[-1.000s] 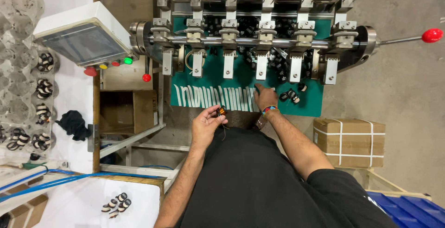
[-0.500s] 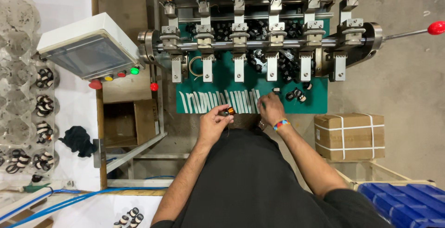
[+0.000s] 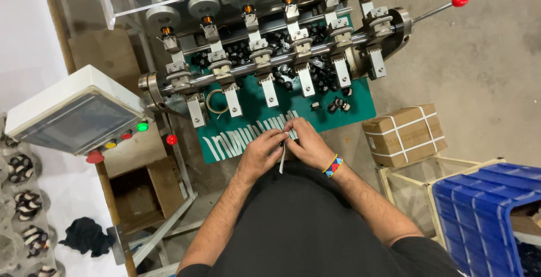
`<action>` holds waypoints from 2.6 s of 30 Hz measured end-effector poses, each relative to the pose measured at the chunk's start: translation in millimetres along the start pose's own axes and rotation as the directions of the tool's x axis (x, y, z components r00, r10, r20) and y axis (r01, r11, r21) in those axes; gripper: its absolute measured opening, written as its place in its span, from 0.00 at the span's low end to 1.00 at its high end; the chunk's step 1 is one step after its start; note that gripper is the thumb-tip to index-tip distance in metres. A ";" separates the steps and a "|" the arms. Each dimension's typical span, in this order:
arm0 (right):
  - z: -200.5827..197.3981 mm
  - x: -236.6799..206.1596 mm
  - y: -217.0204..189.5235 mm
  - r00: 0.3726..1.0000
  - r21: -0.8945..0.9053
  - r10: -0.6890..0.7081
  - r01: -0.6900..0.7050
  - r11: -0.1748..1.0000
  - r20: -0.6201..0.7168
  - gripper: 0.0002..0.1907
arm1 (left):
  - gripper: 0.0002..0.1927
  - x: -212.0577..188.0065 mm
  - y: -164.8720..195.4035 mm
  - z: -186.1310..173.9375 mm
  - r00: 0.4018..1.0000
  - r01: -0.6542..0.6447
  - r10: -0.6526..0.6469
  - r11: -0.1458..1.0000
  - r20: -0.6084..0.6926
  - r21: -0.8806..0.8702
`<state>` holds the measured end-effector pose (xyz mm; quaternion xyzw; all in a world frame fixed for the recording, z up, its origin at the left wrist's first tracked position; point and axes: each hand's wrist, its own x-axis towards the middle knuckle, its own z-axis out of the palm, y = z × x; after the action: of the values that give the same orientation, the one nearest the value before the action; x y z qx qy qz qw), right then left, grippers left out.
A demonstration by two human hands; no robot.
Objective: The person sits at a small multi-station bench machine and loads small black cylindrical components onto its pegs one at a time. They pull the machine's red-handled lever to cycle the stations, use scissors to trim material at a station, and place finished parts onto the table.
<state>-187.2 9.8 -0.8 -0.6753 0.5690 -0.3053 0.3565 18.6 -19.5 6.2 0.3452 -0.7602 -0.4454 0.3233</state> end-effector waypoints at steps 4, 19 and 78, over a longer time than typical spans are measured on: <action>18.8 -27.3 1.3 0.967 0.207 0.253 -0.239 0.949 -0.042 0.21 | 0.20 0.3 -1.8 -3.7 1.000 -0.010 0.010 1.000 -0.009 0.014; 24.4 -37.1 -5.4 0.904 0.613 0.359 -0.424 0.667 0.234 0.10 | 0.18 3.5 -0.3 -6.3 0.973 0.008 0.008 0.997 -0.232 0.070; -29.4 -3.0 -9.2 0.986 0.357 0.168 -0.159 0.920 0.007 0.16 | 0.16 -2.3 8.8 -3.2 0.996 0.057 -0.062 0.996 -0.070 -0.072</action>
<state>-206.7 9.7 23.2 -0.5459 0.5630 -0.3805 0.4902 20.3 -15.9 15.0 0.3720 -0.7215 -0.4683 0.3489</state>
